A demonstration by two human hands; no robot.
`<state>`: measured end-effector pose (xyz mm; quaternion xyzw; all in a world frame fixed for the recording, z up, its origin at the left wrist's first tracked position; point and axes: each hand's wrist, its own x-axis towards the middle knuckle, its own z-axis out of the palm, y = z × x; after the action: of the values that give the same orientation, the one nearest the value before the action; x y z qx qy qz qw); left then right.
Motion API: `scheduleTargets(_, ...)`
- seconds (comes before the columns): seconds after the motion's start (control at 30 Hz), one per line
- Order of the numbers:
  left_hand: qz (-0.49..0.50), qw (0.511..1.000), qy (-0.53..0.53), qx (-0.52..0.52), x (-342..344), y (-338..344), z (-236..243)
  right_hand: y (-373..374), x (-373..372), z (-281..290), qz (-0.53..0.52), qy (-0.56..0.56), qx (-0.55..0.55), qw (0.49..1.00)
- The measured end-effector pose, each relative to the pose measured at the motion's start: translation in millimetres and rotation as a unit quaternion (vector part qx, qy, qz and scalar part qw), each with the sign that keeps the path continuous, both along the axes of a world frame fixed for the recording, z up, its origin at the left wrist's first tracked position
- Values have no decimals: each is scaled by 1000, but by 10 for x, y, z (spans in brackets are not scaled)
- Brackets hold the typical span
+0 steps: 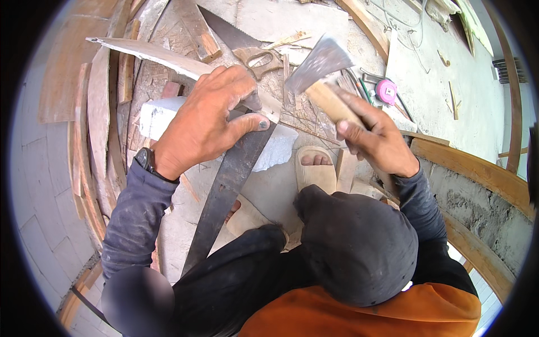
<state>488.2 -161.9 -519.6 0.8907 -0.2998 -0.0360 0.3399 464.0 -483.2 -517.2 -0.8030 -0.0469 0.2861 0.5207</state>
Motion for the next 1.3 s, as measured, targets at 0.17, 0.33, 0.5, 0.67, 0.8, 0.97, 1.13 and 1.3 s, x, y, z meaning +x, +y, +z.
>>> scheduleTargets(0.17, -14, 1000, 15, 1, 21, 12, -26, 24, -50, -32, -57, -2, -4, 998)
scheduleTargets(0.33, 3, 1000, -1, 7, -45, 27, -34, 57, -159, 38, -12, 29, -7, 999)
scheduleTargets(0.5, -3, 999, 22, 32, 12, -4, 8, 129, -84, 158, 62, 129, 11, 990)
scheduleTargets(0.67, 2, 1000, 3, 12, -76, 67, -51, 170, -38, 93, 87, 81, -45, 992)
scheduleTargets(0.8, 52, 987, -153, -3, -2, 202, -145, 192, -47, -37, -74, 93, 3, 993)
scheduleTargets(0.97, 220, 975, -42, -16, -639, 1027, 60, -33, -151, -411, -204, 31, -14, 978)
scheduleTargets(1.13, 182, 952, 191, 158, -1620, 1498, -1030, -211, -277, -777, -168, 62, -37, 983)
scheduleTargets(1.3, 217, 942, 187, 177, -1726, 1559, -1949, -69, -288, -824, -110, 71, -82, 988)
